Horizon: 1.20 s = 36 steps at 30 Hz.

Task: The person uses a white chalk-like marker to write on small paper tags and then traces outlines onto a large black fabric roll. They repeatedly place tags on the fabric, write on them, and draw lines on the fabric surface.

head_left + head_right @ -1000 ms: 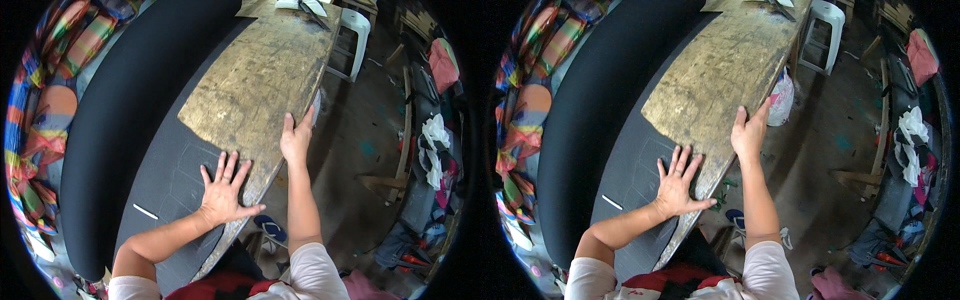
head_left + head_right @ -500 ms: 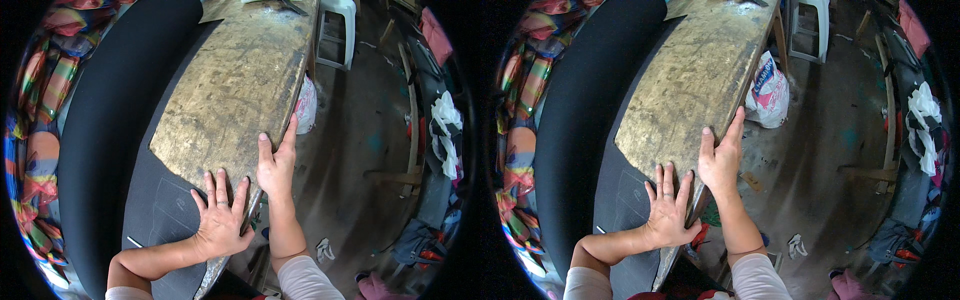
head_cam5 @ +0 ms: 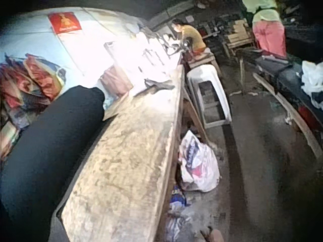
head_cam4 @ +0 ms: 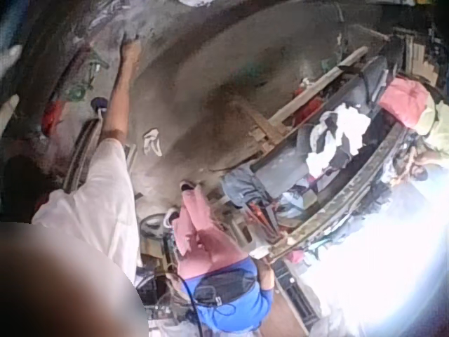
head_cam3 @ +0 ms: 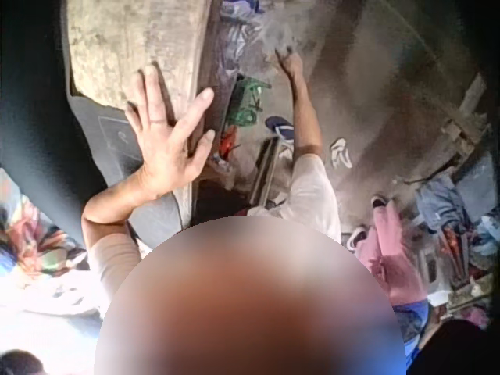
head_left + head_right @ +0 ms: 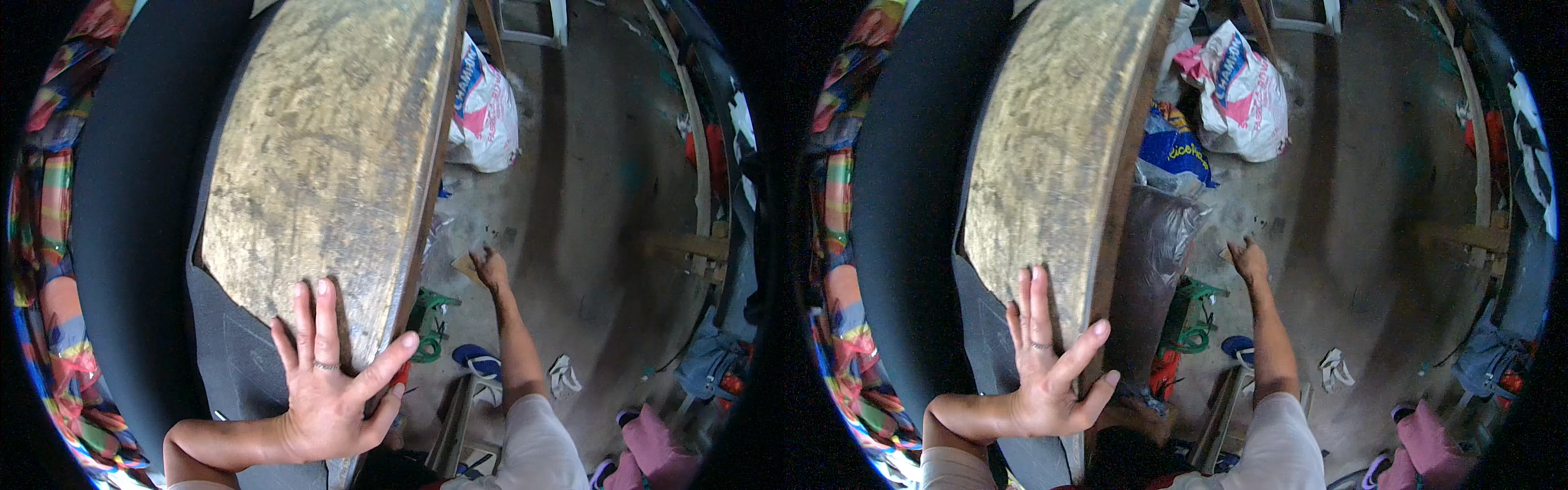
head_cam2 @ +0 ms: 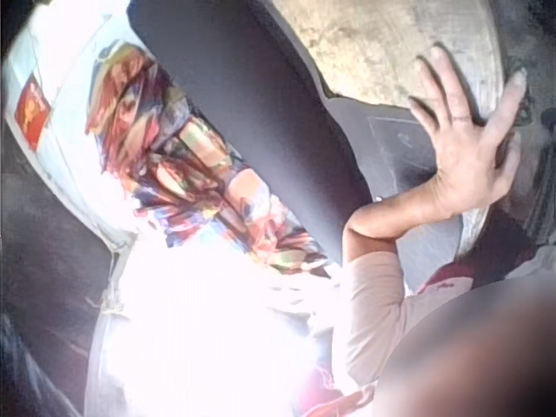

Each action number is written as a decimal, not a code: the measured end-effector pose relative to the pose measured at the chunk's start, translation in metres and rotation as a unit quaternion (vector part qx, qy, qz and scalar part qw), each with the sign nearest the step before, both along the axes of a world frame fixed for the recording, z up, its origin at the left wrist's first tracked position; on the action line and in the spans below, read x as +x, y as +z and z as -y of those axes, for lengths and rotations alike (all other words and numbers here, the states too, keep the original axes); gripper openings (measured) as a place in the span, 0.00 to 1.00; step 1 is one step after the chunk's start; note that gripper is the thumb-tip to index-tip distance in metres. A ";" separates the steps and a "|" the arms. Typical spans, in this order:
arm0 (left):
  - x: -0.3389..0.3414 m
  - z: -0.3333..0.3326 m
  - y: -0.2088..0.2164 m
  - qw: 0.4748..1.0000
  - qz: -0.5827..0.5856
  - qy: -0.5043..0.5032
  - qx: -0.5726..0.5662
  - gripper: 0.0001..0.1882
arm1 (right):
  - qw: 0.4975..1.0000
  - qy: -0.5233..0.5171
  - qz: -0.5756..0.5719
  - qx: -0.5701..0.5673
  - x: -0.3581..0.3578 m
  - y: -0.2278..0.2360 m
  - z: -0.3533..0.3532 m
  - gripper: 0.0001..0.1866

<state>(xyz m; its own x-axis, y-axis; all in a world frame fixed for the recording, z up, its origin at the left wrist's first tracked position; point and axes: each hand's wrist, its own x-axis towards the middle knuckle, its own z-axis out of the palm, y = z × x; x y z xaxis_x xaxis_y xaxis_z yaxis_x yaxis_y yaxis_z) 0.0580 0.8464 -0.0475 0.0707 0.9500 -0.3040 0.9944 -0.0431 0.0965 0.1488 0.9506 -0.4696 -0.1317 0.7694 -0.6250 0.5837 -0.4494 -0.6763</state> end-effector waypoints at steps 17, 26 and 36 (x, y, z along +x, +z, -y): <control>-0.008 -0.001 -0.003 0.994 0.046 -0.068 0.075 0.38 | 0.911 0.320 0.256 -0.035 0.018 -0.151 0.074 0.16; -0.008 0.002 -0.007 0.991 0.075 -0.083 0.074 0.32 | 0.912 0.308 0.267 -0.032 0.005 -0.177 0.087 0.18; -0.003 0.012 -0.026 0.963 0.169 -0.020 0.207 0.21 | 0.919 0.322 0.217 -0.068 -0.017 -0.209 0.096 0.22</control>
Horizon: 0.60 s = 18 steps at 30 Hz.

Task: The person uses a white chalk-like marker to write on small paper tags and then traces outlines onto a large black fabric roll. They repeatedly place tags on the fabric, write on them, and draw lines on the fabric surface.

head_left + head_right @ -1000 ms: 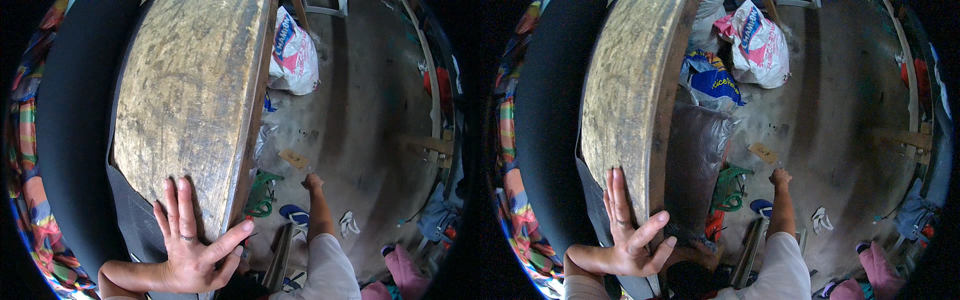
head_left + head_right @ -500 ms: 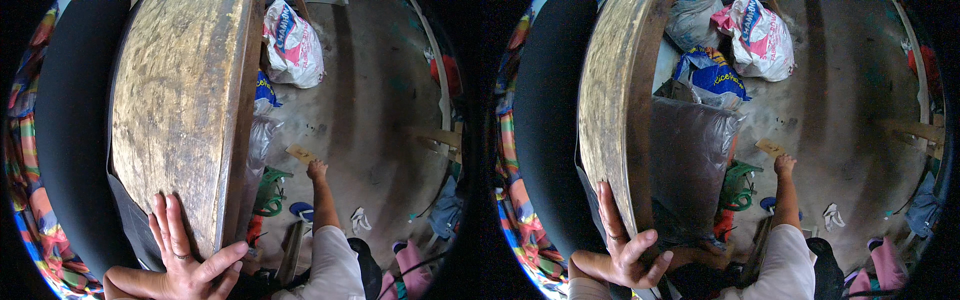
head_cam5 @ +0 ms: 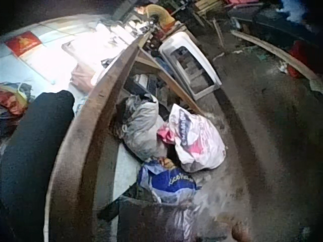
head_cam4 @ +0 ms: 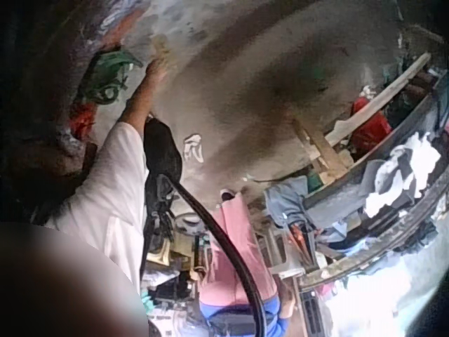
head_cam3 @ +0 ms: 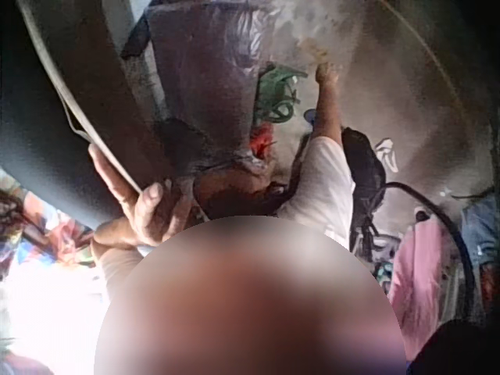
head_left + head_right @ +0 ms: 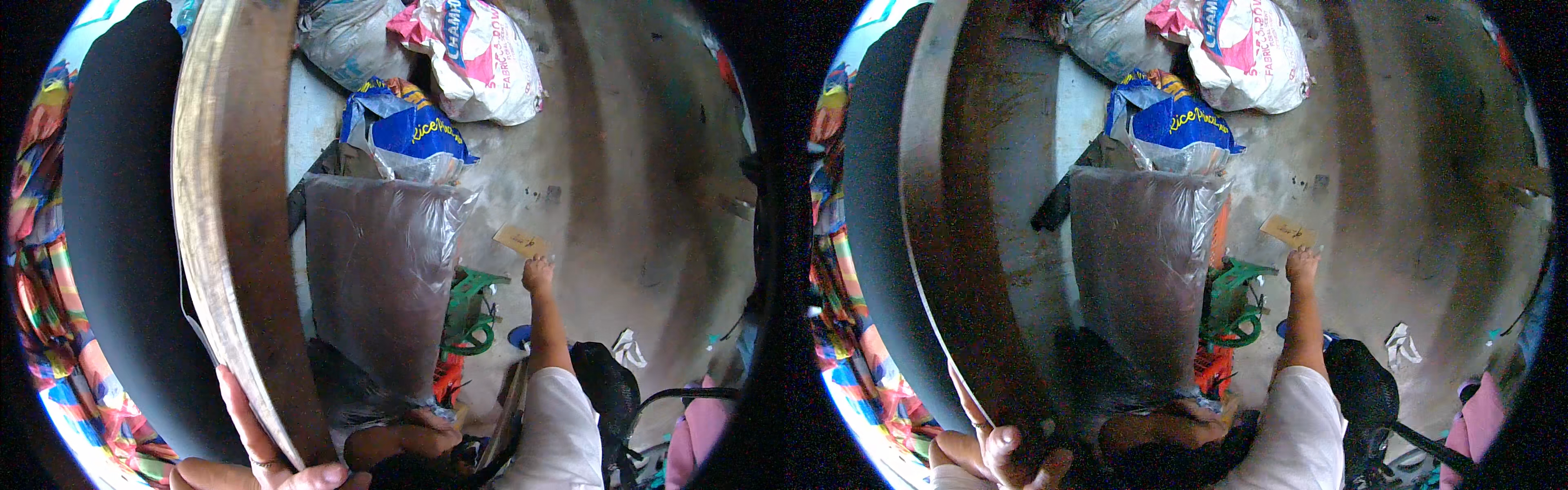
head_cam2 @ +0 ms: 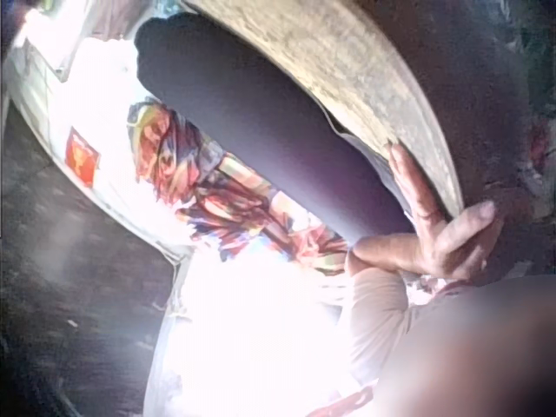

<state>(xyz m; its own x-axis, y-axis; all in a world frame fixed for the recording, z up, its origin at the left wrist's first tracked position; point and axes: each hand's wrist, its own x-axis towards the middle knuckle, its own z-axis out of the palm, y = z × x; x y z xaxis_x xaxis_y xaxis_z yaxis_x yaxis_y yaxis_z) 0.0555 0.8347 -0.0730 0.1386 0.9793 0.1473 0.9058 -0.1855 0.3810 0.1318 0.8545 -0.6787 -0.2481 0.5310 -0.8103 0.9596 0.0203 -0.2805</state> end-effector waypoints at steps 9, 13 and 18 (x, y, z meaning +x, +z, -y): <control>0.002 0.051 -0.014 0.977 -0.060 0.187 -0.077 0.34 | 0.999 -0.009 0.046 0.015 0.009 -0.026 -0.003 0.30; 0.000 0.046 -0.020 0.978 -0.066 0.180 -0.086 0.33 | 0.999 0.008 0.047 0.018 0.008 -0.032 -0.009 0.37; -0.001 0.042 -0.025 0.976 -0.073 0.179 -0.096 0.33 | 0.995 0.016 0.090 0.038 0.005 -0.043 -0.011 0.38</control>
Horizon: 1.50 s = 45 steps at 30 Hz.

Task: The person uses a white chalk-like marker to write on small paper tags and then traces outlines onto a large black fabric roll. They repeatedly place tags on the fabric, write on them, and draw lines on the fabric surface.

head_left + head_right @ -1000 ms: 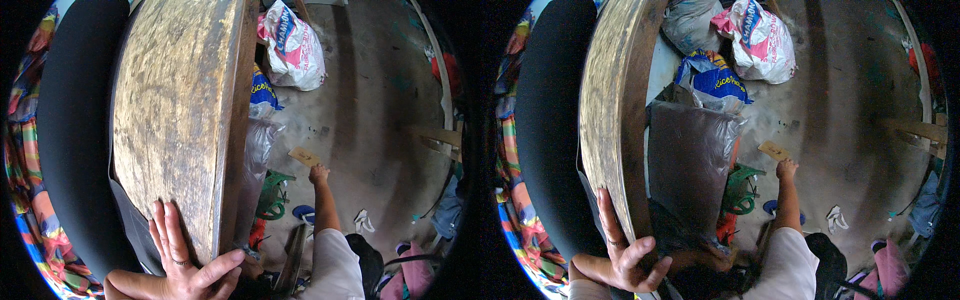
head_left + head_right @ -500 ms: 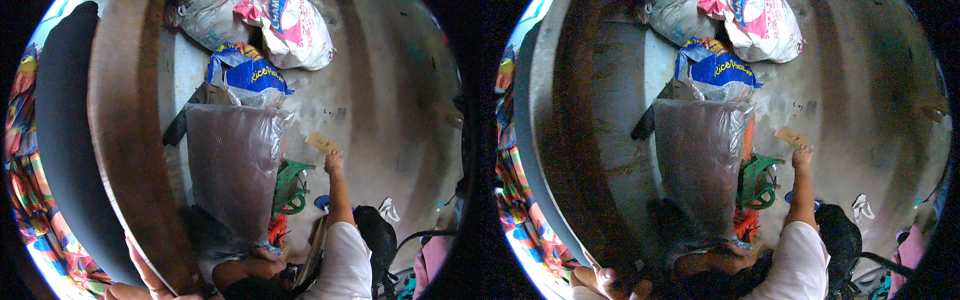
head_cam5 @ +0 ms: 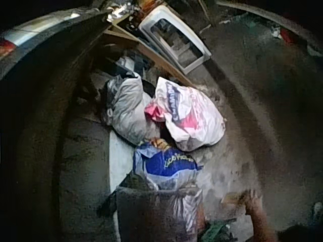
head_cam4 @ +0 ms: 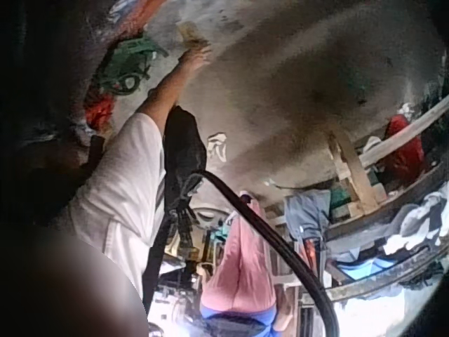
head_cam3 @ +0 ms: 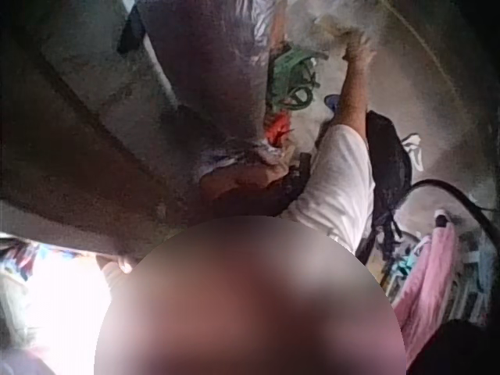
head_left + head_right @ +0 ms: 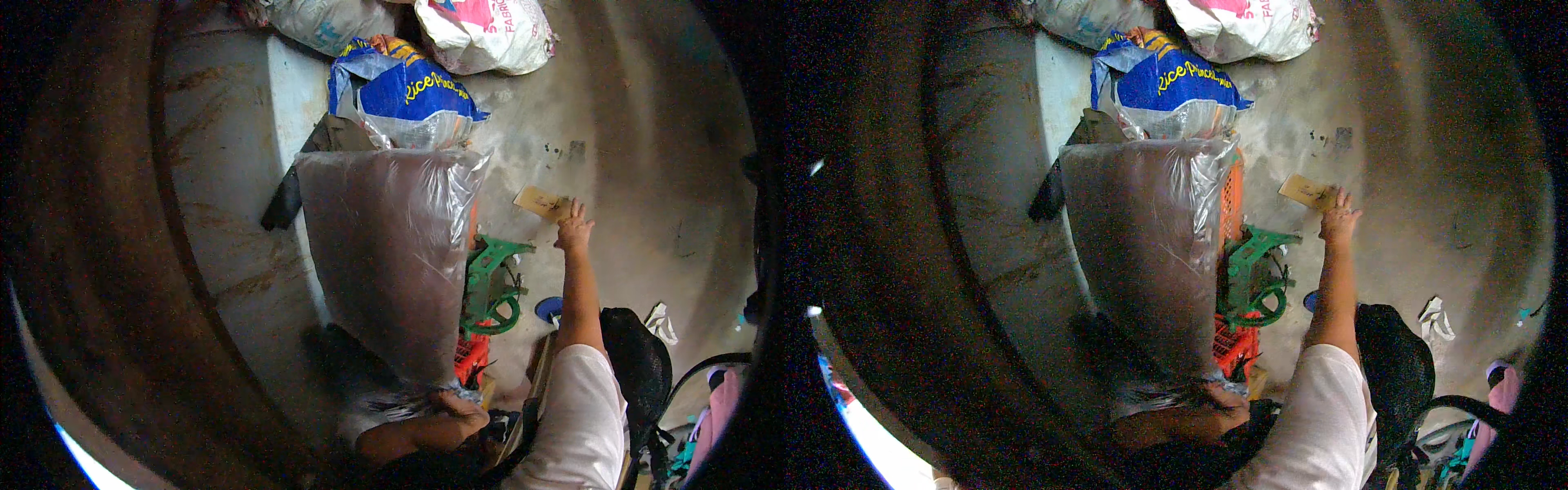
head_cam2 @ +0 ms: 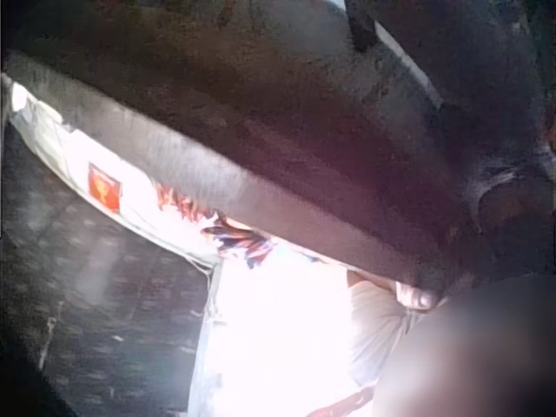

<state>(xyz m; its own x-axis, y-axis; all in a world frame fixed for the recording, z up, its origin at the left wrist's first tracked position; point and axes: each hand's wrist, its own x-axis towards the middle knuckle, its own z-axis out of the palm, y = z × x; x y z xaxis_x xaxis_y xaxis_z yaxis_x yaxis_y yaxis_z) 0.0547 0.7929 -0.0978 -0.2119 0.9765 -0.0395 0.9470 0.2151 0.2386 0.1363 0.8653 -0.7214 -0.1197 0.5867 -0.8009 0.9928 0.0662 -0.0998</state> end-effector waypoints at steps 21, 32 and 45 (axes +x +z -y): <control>-0.004 -0.013 -0.009 0.999 -0.011 0.030 -0.037 0.30 | 0.998 -0.028 0.003 0.050 -0.010 -0.016 0.008 0.34; -0.002 -0.017 -0.007 0.998 -0.009 0.028 -0.048 0.29 | 0.955 -0.283 -0.076 0.048 -0.003 -0.037 0.011 0.31; 0.002 -0.026 -0.014 0.996 -0.024 0.042 -0.073 0.27 | 0.964 -0.229 0.064 0.124 -0.024 -0.047 0.017 0.16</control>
<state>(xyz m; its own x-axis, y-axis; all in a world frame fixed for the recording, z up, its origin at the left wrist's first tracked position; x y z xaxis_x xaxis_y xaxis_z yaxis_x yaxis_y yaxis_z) 0.0572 0.8191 -0.1118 -0.2974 0.9401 -0.1668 0.9340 0.3227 0.1532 0.1124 0.8480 -0.7685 0.2873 0.7295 -0.6207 0.9270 -0.3748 -0.0115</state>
